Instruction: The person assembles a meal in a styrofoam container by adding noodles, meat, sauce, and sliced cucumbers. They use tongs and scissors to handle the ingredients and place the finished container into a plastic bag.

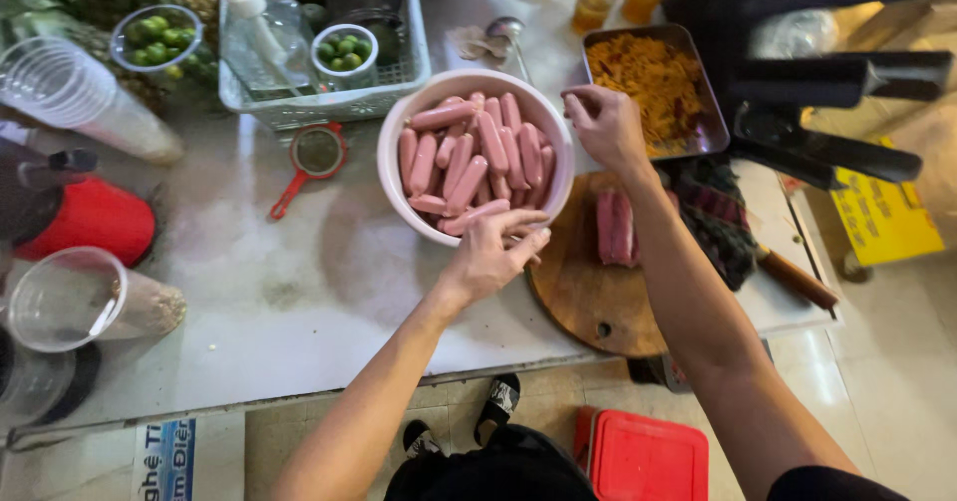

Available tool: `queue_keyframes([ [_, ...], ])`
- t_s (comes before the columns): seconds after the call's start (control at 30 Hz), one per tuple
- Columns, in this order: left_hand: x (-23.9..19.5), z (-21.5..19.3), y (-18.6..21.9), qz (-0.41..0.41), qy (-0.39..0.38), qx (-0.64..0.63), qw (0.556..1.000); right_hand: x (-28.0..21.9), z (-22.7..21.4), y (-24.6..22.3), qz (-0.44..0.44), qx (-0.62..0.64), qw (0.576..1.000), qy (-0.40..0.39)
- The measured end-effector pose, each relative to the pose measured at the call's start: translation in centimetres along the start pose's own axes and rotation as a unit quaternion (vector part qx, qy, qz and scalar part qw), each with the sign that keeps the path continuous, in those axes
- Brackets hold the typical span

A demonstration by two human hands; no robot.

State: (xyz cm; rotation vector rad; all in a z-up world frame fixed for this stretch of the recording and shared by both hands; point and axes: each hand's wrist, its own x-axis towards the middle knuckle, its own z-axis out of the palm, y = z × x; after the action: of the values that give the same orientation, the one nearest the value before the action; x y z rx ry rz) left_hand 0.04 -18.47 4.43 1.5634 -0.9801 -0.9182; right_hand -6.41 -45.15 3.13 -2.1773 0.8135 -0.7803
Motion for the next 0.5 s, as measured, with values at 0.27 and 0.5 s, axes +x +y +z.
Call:
queue_keyframes([
  [0.27,0.7,-5.8,-1.1,0.027,0.227,-0.074,0.971,19.7,16.8,4.2,-0.056,-0.188,0.935,-0.295],
  [0.5,-5.1,-9.2,-5.5,-0.04,0.295,-0.061,0.953,24.7,22.6,6.1,-0.116,-0.311,0.865,-0.376],
])
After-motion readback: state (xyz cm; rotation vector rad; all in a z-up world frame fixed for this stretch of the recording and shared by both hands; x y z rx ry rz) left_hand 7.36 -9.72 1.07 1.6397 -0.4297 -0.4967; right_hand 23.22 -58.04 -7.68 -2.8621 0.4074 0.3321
